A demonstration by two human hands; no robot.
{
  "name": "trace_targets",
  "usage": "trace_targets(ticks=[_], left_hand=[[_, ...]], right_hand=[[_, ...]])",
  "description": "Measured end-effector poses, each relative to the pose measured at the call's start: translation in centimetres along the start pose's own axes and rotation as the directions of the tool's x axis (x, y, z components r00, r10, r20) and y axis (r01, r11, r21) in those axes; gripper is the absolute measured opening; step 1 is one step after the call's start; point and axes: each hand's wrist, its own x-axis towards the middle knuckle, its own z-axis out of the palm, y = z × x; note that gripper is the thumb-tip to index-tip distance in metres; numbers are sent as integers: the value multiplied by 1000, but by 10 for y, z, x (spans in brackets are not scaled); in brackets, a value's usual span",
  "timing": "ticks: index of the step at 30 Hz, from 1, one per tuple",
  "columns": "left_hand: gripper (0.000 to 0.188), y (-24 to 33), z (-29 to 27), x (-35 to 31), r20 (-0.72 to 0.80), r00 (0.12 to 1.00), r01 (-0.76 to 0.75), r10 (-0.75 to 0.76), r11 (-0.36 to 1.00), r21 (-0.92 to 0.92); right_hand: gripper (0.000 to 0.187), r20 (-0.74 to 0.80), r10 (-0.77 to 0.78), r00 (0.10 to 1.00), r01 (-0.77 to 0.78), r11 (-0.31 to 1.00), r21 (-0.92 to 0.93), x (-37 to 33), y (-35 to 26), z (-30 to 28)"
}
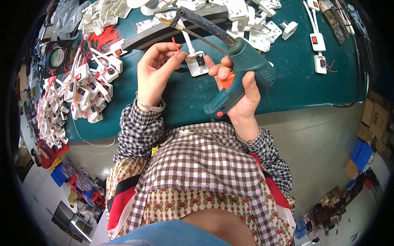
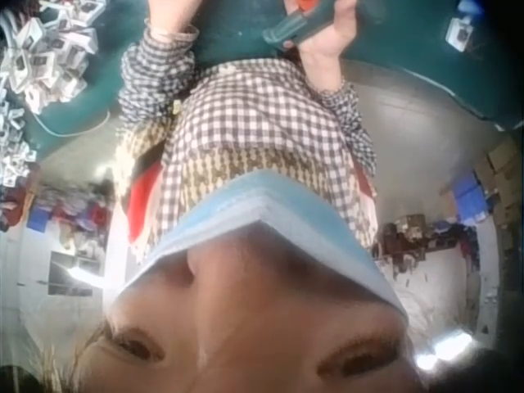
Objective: The person solders red wires into plastic light fixture components with a soldering iron at an industrial workbench.
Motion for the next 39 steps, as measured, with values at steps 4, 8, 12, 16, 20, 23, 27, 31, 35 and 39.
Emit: trace_targets(ticks=[4,8,12,16,20,23,27,31,35,39], left_hand=[[14,4,0,-6,-5,999,36,-36,999,5],[12,3,0,-15,-11,1000,-1,1,1000,-14],[13,1,0,-17,3,999,-40,40,999,-30],[13,3,0,-14,3,1000,9,-9,997,-75],[12,-3,1,-13,-13,1000,-13,12,994,-105],[11,-4,2,-13,8,999,-31,32,998,-52],[11,-5,6,-14,-32,994,-102,101,995,-5],[13,2,7,-14,16,985,-172,172,969,178],[12,2,8,-10,9,990,-143,144,975,171],[17,0,10,-10,-27,996,-81,84,994,75]], right_hand=[[57,8,-2,1000,2,1000,14,0,0,-1],[57,2,4,1000,-4,1000,17,-1,-1,-1],[57,2,-2,1000,2,1000,-1,-1,-1,-2],[57,8,-5,1000,5,1000,-1,1,-3,-3],[57,6,-2,1000,1,1000,10,2,-3,0],[57,-112,32,993,-38,998,-49,1,-7,7],[57,-59,21,998,-23,999,-22,1,-4,1],[57,-13,8,1000,-8,1000,4,0,-3,-2],[57,-22,4,1000,-4,1000,5,1,-3,-1],[57,-18,10,1000,-9,1000,15,2,-2,-1]])
